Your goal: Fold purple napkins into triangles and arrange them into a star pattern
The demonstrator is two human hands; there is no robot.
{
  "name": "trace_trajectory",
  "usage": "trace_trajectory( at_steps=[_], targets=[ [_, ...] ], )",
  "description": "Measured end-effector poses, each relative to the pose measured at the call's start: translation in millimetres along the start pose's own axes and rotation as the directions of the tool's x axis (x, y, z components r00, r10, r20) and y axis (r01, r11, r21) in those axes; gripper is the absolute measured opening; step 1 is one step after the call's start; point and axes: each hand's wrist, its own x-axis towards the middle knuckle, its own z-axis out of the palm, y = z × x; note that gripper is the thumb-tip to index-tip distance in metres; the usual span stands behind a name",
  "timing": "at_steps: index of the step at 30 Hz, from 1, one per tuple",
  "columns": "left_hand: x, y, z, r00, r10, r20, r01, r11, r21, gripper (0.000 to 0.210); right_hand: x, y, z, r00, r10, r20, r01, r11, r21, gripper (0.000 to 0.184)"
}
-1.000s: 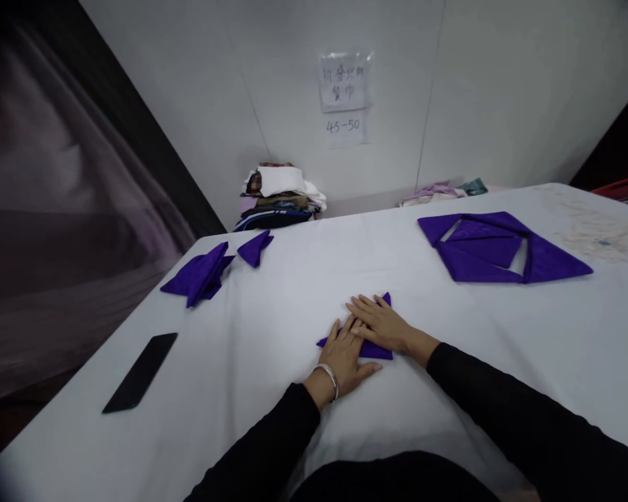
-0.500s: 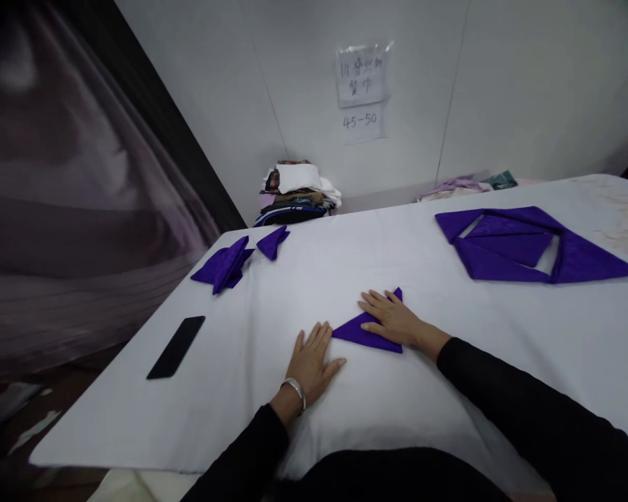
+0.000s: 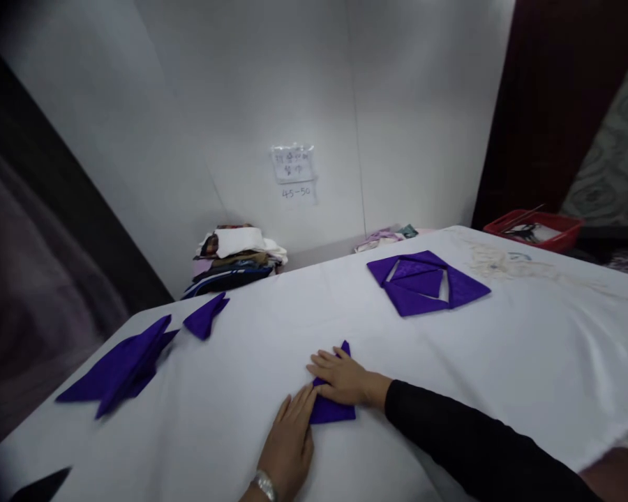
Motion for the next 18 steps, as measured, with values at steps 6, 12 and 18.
trace_trajectory(
  at_steps=[6,12,18],
  targets=[
    [10,-25,18.4,0.999,0.039,-0.036,-0.037,0.998,0.056,0.072,-12,5,-20,0.998,0.033,-0.045,-0.015,0.937,0.350,0.055],
    [18,-49,38.4,0.980,0.133,-0.150,-0.142,0.988,-0.055,0.064,-34,16,-31,0.992,-0.096,-0.078,0.112,0.962,0.248,0.051],
    [21,-54,27.4,0.958,-0.087,-0.275,-0.032,0.916,-0.401,0.048,-42,15,-45,0.989,-0.140,0.047,0.125,0.963,0.237,0.069]
  ],
)
